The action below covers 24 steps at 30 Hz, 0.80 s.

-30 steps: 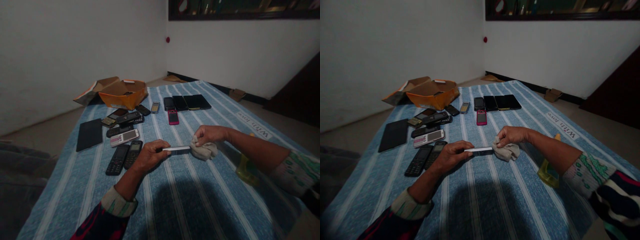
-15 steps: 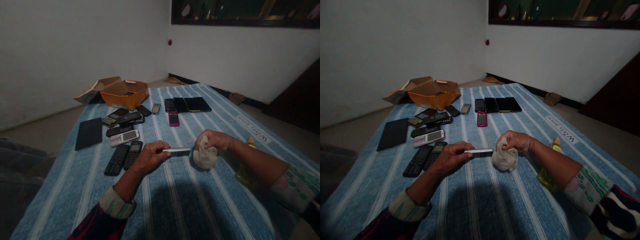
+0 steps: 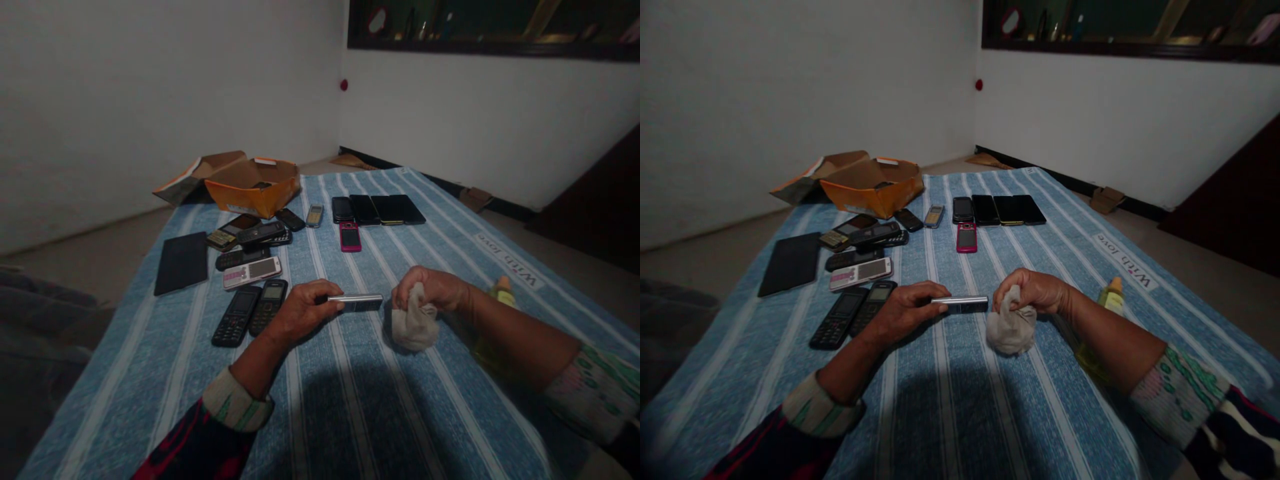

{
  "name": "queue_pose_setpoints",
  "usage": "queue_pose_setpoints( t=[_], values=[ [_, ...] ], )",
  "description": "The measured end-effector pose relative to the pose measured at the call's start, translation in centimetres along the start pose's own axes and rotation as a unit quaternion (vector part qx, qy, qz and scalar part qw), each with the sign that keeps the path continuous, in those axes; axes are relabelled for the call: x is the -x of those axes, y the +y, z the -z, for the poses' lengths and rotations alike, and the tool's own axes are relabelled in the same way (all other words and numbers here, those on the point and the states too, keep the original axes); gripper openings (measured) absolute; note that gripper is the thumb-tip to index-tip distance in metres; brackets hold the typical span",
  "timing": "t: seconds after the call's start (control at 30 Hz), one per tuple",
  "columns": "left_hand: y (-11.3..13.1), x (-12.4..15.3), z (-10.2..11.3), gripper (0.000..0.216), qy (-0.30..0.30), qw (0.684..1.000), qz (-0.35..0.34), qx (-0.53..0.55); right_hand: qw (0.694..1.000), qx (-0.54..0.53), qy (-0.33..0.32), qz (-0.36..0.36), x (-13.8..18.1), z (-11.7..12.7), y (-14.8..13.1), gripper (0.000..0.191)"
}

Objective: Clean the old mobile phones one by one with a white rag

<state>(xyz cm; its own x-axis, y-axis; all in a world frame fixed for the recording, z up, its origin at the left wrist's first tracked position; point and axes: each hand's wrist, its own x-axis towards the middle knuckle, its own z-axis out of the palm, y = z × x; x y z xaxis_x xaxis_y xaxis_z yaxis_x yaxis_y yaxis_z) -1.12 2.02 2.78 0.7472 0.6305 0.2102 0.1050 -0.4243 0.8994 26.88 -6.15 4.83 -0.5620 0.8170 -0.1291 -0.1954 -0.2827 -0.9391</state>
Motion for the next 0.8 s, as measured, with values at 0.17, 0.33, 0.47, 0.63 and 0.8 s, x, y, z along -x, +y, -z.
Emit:
queue_pose_setpoints(
  t=[0.17,0.33,0.47,0.63,0.8],
  values=[
    [-0.06,-0.02,0.05,0.015,0.001,1.000,-0.003,0.000,0.998,-0.012,0.051,-0.043,-0.16,-0.04,0.10,0.031],
    [-0.21,-0.03,0.08,0.016,-0.002,1.000,-0.002,-0.008,0.995,-0.030,0.066,-0.063,-0.33,-0.35,-0.13,0.030],
    [-0.22,-0.05,0.09,0.017,-0.007,1.000,-0.001,-0.012,0.995,-0.024,0.060,-0.074,-0.45,-0.47,-0.31,0.032],
    [-0.10,-0.05,0.08,0.017,-0.003,1.000,0.001,-0.006,0.994,-0.017,0.064,-0.081,-0.63,-0.59,-0.43,0.034],
    [-0.04,-0.09,0.09,0.017,-0.002,1.000,0.002,-0.003,0.993,-0.017,0.071,-0.089,-0.66,-0.90,-0.70,0.033]
  ],
)
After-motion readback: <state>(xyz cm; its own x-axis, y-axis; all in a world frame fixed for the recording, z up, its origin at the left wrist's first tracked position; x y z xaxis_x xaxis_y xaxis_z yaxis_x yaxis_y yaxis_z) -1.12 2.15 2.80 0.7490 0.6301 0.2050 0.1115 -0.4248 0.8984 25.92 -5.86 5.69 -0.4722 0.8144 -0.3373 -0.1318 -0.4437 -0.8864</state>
